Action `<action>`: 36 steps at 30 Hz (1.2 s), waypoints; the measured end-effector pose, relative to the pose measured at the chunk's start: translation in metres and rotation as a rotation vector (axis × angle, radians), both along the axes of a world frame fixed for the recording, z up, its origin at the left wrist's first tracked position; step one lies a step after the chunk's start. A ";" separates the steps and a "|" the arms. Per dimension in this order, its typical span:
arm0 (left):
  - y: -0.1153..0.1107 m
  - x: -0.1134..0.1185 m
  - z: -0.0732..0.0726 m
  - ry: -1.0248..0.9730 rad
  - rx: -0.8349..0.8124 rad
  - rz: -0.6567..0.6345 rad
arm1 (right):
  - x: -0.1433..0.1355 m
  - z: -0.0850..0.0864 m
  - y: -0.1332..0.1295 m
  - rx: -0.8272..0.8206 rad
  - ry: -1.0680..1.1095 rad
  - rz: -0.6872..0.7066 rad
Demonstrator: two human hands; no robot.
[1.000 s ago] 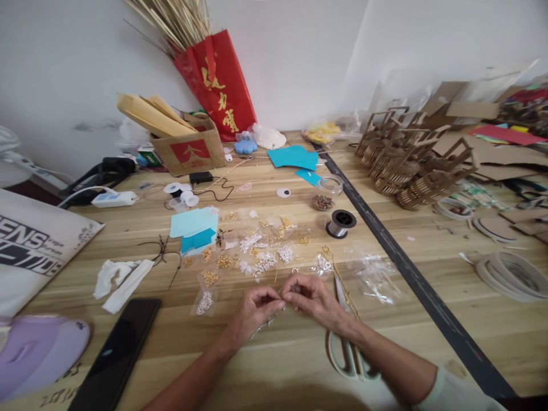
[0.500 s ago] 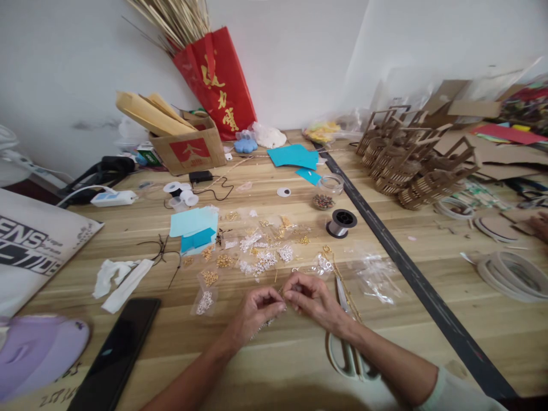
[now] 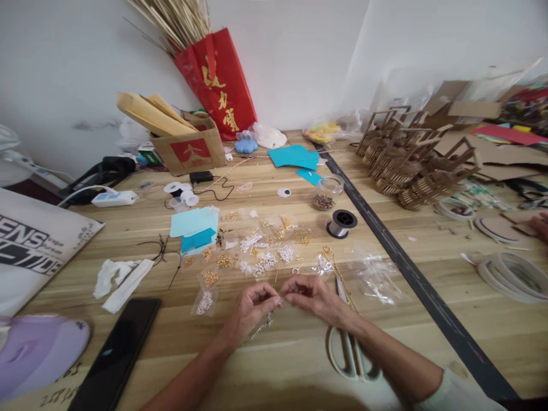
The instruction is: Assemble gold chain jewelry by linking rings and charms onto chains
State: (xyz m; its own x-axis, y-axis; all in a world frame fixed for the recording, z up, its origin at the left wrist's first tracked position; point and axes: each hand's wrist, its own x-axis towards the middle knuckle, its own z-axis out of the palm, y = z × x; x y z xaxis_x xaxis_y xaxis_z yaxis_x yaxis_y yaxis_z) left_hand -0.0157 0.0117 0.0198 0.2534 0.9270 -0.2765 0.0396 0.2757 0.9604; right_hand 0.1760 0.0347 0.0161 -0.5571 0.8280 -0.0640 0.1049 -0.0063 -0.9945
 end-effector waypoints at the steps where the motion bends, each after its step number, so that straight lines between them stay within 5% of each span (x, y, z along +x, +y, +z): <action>1: 0.000 0.000 0.000 0.007 0.001 0.000 | 0.000 0.000 0.000 0.019 -0.017 0.014; 12: 0.001 -0.002 -0.006 0.005 0.011 0.047 | 0.008 -0.006 0.004 -0.037 -0.059 0.085; 25: 0.001 0.000 -0.003 0.002 0.026 0.047 | 0.006 0.000 0.001 0.432 -0.274 -0.018; 30: 0.002 0.000 -0.003 0.011 0.036 0.045 | 0.003 0.000 -0.002 0.338 -0.186 -0.101; 36: 0.001 0.002 -0.001 0.043 0.047 0.026 | -0.003 -0.003 -0.003 0.000 0.057 -0.128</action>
State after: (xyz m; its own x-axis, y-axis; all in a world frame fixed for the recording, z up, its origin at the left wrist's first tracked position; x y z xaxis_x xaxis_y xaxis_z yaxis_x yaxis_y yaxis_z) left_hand -0.0138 0.0129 0.0184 0.2177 0.9454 -0.2424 0.0746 0.2315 0.9700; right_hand 0.1729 0.0317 0.0129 -0.4496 0.8925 -0.0355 0.0466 -0.0163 -0.9988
